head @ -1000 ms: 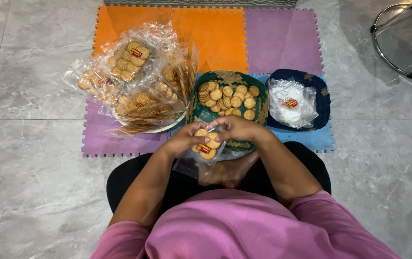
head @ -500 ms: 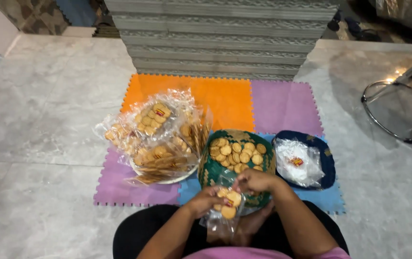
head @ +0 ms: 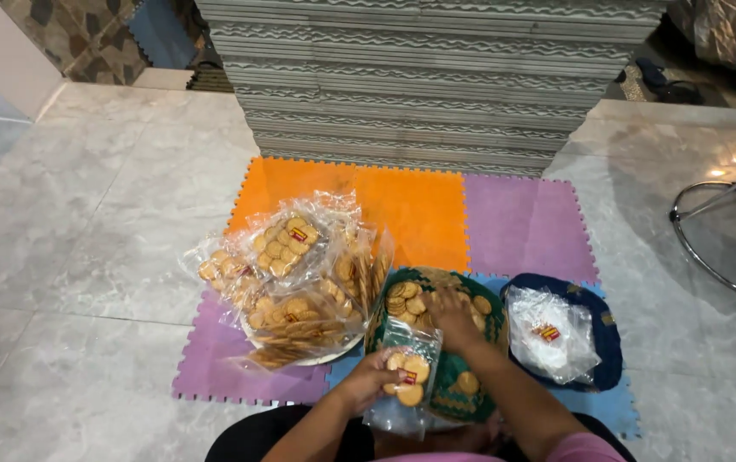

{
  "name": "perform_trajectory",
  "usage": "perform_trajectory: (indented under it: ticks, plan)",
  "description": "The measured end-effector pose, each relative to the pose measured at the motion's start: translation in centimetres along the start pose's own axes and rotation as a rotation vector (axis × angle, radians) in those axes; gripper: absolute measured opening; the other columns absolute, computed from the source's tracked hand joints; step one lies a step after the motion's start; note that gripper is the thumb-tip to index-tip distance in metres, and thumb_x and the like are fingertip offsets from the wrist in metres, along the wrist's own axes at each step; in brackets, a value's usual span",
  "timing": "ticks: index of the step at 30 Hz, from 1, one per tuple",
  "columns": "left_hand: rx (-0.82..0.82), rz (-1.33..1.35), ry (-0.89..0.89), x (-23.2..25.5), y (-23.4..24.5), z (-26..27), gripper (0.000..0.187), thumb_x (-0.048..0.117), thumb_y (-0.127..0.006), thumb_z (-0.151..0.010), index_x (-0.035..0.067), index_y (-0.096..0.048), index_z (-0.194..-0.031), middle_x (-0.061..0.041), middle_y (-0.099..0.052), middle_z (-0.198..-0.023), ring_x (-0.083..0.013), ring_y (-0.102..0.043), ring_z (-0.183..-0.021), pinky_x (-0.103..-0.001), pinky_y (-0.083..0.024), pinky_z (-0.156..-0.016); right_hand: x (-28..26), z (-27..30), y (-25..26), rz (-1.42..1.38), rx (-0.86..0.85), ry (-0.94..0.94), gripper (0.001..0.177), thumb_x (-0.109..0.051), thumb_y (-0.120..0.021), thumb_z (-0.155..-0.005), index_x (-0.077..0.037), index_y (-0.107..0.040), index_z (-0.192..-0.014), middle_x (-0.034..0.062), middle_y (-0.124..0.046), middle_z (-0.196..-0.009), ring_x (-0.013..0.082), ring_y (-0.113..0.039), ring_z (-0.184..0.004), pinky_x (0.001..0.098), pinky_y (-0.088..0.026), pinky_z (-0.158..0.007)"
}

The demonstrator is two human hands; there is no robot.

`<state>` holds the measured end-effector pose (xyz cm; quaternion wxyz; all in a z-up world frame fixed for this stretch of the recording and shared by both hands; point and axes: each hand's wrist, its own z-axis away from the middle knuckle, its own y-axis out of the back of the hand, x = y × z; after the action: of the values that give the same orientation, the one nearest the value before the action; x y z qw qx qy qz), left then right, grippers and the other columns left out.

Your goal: A person is manually packing small round cookies from a basket into clear plastic bags while sitting on the floor.

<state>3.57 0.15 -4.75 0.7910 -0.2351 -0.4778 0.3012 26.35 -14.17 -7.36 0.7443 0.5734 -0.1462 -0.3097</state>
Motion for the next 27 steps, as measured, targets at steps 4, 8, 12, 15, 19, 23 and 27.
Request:
perform_trajectory:
  ticks: [4, 8, 12, 15, 19, 23, 27]
  plan:
    - [-0.049, 0.02, 0.02, 1.0, -1.5, -1.5, 0.062, -0.011, -0.063, -0.083, 0.0, -0.053, -0.144, -0.017, -0.07, -0.116, -0.0216, -0.071, -0.096, -0.027, -0.058, -0.084, 2.0, -4.2, -6.3, 0.074, -0.093, 0.092, 0.068, -0.06, -0.048, -0.094, -0.038, -0.032, -0.157, 0.0135, -0.004, -0.169, 0.0477, -0.002, -0.153, 0.0617, -0.018, -0.12]
    - [-0.06, 0.059, -0.009, 0.7, -2.5, -3.0, 0.057, -0.008, -0.061, -0.09, 0.003, -0.051, -0.145, -0.016, -0.068, -0.122, -0.0201, -0.07, -0.098, -0.026, -0.058, -0.084, 3.6, -5.0, -8.6, 0.09, -0.035, 0.156, 0.06, -0.056, -0.049, -0.095, -0.045, -0.028, -0.15, 0.0034, -0.018, -0.161, 0.0436, -0.017, -0.148, 0.057, -0.041, -0.111]
    - [0.136, 0.058, -0.035, 1.2, -3.0, -2.9, 0.052, -0.005, -0.062, -0.093, 0.007, -0.056, -0.143, -0.018, -0.07, -0.115, -0.0214, -0.069, -0.095, -0.028, -0.059, -0.074, 2.2, -0.8, -6.8, -0.011, 0.182, 0.31, 0.054, -0.048, -0.058, -0.088, -0.032, -0.049, -0.139, 0.0059, -0.041, -0.15, 0.0379, -0.036, -0.137, 0.0527, -0.035, -0.109]
    - [0.186, 0.039, -0.055, -0.1, -1.6, -2.1, 0.047, -0.004, -0.065, -0.091, -0.001, -0.055, -0.137, -0.018, -0.071, -0.113, -0.0223, -0.07, -0.092, -0.029, -0.057, -0.077, -0.4, 2.6, -6.4, -0.098, 0.354, 0.416, 0.052, -0.042, -0.064, -0.083, -0.022, -0.065, -0.131, 0.0078, -0.059, -0.141, 0.0336, -0.05, -0.128, 0.0494, -0.03, -0.108]
    - [0.207, -0.021, -0.04, 0.0, -1.2, -1.1, 0.056, -0.004, -0.065, -0.088, 0.001, -0.053, -0.143, -0.018, -0.072, -0.114, -0.0215, -0.071, -0.094, -0.028, -0.059, -0.08, -1.1, 3.5, -7.5, -0.04, 0.403, 0.359, 0.045, -0.032, -0.055, -0.085, -0.011, -0.067, -0.123, 0.0176, -0.061, -0.133, 0.0382, -0.052, -0.119, 0.0475, -0.033, -0.106]
    - [0.199, 0.066, -0.107, -0.3, -0.9, 0.1, 0.059, -0.002, -0.064, -0.09, 0.004, -0.05, -0.147, -0.015, -0.069, -0.115, -0.0188, -0.068, -0.09, -0.024, -0.054, -0.071, -1.8, 5.6, -7.3, 0.193, 0.44, 0.36, 0.031, -0.018, -0.058, -0.079, -0.002, -0.068, -0.102, 0.0206, -0.059, -0.114, 0.0358, -0.054, -0.102, 0.0459, -0.04, -0.097]
    - [0.175, 0.315, -0.225, -0.5, -1.9, 0.9, 0.044, -0.006, -0.059, -0.092, -0.003, -0.053, -0.136, -0.023, -0.067, -0.116, -0.027, -0.069, -0.095, -0.032, -0.058, -0.082, -4.3, 8.3, -2.5, -0.53, 0.191, -0.158, 0.02, -0.028, -0.053, -0.091, -0.01, -0.062, -0.091, 0.0119, -0.069, -0.097, 0.0326, -0.064, -0.091, 0.0404, -0.05, -0.083]
